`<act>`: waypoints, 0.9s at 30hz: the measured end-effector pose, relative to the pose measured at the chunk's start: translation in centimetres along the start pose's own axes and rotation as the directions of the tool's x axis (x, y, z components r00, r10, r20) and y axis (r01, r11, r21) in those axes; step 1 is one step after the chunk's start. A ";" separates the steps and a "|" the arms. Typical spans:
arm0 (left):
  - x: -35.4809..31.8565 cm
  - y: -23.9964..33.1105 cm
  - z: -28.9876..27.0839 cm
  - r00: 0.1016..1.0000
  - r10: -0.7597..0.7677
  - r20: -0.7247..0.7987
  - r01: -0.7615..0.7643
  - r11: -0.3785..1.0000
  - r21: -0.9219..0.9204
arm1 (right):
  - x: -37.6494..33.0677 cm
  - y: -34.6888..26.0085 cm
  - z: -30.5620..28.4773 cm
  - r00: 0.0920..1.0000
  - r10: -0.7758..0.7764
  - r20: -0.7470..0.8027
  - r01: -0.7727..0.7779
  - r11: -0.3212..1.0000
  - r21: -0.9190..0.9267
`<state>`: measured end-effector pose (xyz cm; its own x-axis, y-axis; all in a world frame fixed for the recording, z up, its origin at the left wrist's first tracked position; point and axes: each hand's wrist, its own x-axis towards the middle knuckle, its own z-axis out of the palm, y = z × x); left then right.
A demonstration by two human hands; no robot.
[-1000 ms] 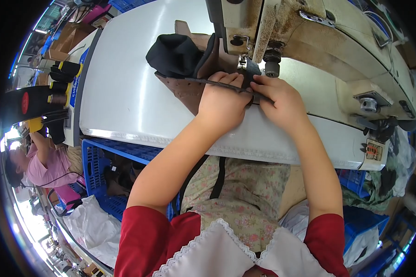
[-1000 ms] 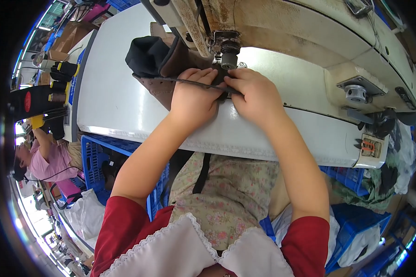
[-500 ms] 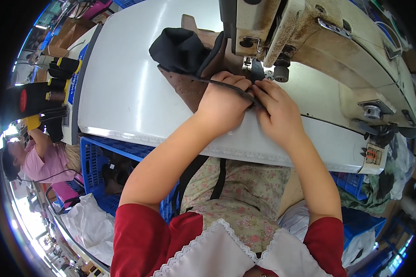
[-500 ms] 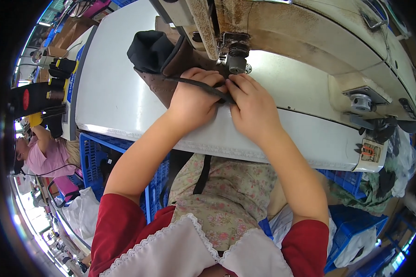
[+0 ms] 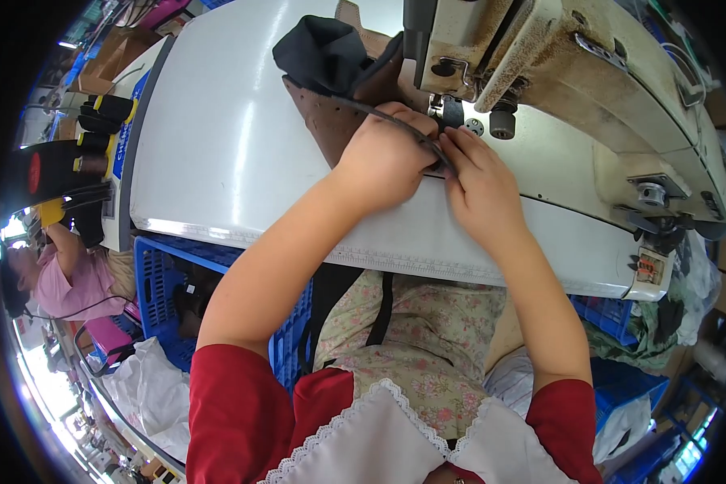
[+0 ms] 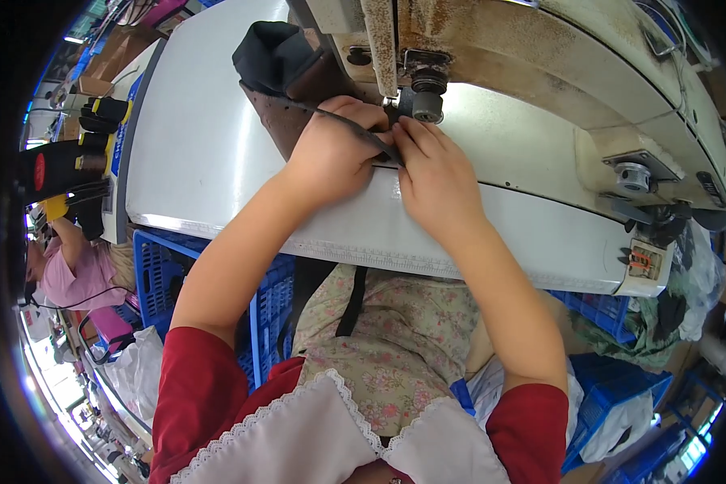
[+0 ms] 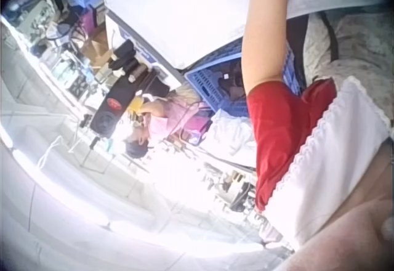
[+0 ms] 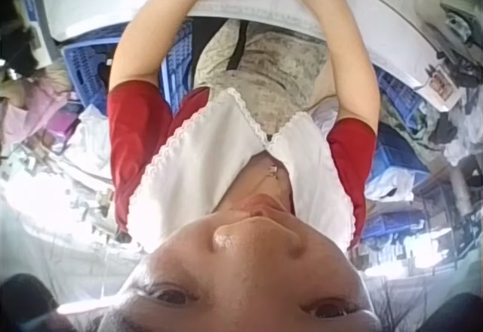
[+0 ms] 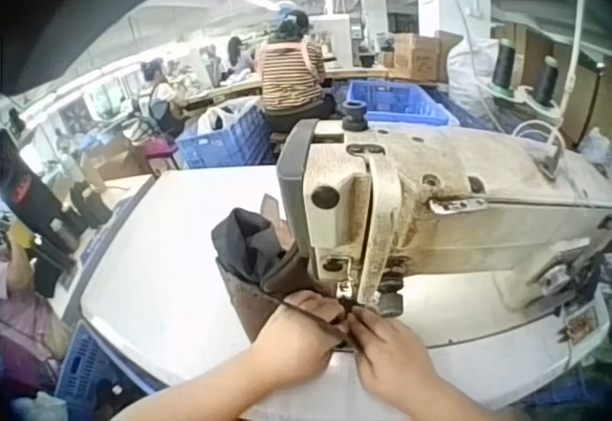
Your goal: Sewing components of a brown leather shoe together using an industrial sewing machine.
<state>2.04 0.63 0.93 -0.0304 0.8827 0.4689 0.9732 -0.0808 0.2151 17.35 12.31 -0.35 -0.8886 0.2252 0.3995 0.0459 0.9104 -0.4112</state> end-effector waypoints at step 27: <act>-0.8 -2.6 -0.8 0.997 0.073 -0.020 -0.073 0.997 -0.040 | -0.4 -1.6 0.8 0.988 0.071 -0.141 -0.064 0.997 0.047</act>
<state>-0.66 -0.28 0.68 0.0358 0.8651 0.5003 0.9630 -0.1637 0.2143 17.23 10.53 -0.52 -0.8100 0.3356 0.4809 0.0814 0.8765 -0.4745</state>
